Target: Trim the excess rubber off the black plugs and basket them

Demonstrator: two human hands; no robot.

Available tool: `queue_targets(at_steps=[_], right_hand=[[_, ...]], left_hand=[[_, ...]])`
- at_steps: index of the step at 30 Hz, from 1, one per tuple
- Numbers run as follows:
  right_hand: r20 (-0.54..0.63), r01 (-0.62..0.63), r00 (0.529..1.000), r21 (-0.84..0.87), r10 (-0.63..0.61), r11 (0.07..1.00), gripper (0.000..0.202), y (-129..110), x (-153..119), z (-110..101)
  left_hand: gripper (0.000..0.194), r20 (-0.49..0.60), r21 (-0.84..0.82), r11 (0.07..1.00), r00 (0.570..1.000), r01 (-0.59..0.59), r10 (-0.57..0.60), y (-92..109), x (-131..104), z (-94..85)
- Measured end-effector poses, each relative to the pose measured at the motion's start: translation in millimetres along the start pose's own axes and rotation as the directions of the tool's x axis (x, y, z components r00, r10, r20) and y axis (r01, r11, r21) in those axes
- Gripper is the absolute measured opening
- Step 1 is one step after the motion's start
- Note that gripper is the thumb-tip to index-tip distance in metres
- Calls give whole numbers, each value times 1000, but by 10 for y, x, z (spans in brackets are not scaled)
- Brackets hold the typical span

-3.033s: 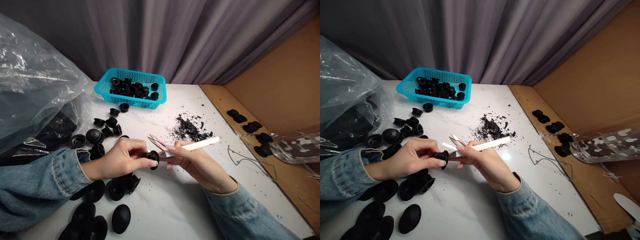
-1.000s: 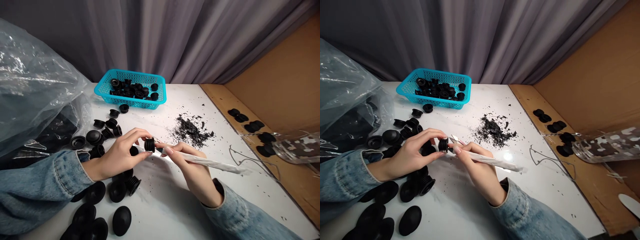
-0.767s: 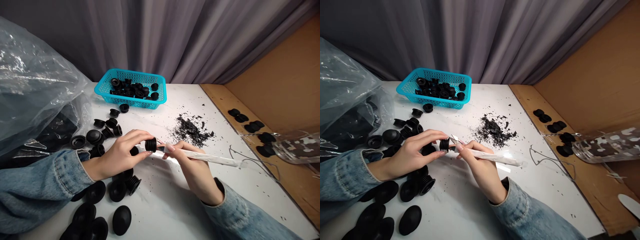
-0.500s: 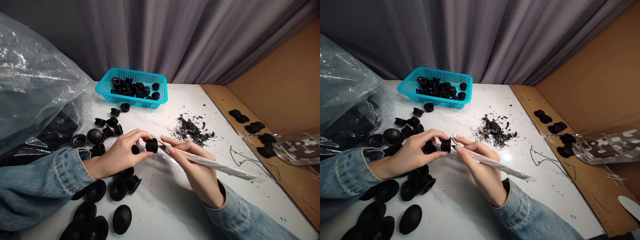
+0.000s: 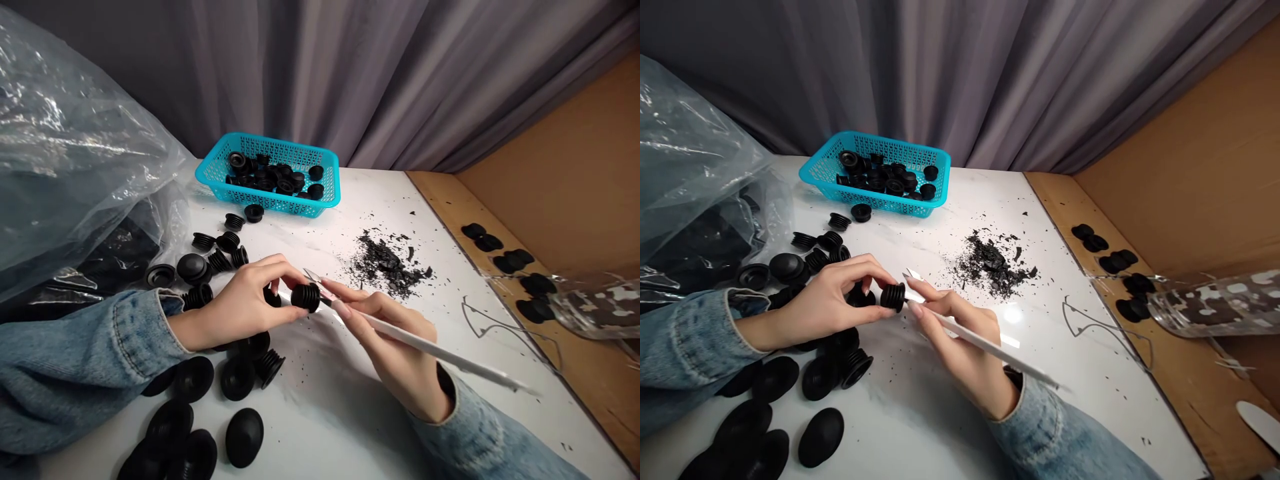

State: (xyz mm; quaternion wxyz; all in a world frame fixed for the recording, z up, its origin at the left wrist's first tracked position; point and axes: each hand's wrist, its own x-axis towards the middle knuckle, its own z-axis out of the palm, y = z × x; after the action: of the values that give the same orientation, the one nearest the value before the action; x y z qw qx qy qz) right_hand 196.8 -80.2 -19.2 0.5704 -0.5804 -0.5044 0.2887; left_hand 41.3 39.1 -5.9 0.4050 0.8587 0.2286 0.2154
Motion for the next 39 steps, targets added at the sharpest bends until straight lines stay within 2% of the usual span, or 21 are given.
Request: queue_targets(at_steps=[2, 5, 9, 12, 16, 22, 24, 28, 31, 34, 36, 37, 39], right_hand=[[-31, -163, 985, 120, 168, 979, 22, -9, 29, -5], [28, -322, 946, 205, 323, 924, 25, 9, 70, -24], [62, -369, 929, 225, 364, 902, 24, 40, 92, -40], [65, -393, 917, 307, 392, 867, 25, 40, 98, -33], [148, -434, 898, 465, 415, 772, 27, 31, 101, -18], [214, -506, 857, 522, 469, 687, 26, 15, 116, -35], [245, -561, 819, 528, 518, 637, 26, 33, 131, -41], [342, -669, 714, 592, 611, 449, 21, 103, 153, -12], [415, -693, 691, 611, 592, 381, 18, 134, 145, 24], [443, -708, 687, 586, 576, 394, 15, 126, 146, 11], [441, -708, 700, 536, 562, 460, 14, 103, 162, -31], [418, -686, 725, 508, 548, 521, 16, 86, 172, -56], [308, -578, 816, 452, 489, 679, 21, 45, 185, -97]], left_hand=[[20, -17, 33, 999, 1000, -19, 20, -23, -5, 9], [23, -18, 64, 991, 993, -117, 118, -66, -23, 32], [25, 3, 61, 976, 977, -211, 212, -93, -38, 54], [29, -6, 53, 973, 975, -223, 223, -96, -34, 56], [33, -17, 47, 968, 969, -245, 246, -104, -24, 52], [25, -24, 65, 959, 960, -277, 279, -112, -31, 50], [22, -40, 79, 948, 949, -310, 314, -113, -38, 52], [16, -103, 113, 929, 926, -352, 363, -103, -42, 52], [9, -136, 121, 922, 913, -369, 384, -86, -42, 47], [4, -137, 154, 913, 906, -379, 400, -75, -49, 42], [2, -123, 180, 904, 903, -389, 413, -77, -55, 43], [3, -116, 187, 901, 902, -391, 416, -78, -57, 44], [5, -99, 192, 906, 911, -376, 400, -80, -59, 47]])
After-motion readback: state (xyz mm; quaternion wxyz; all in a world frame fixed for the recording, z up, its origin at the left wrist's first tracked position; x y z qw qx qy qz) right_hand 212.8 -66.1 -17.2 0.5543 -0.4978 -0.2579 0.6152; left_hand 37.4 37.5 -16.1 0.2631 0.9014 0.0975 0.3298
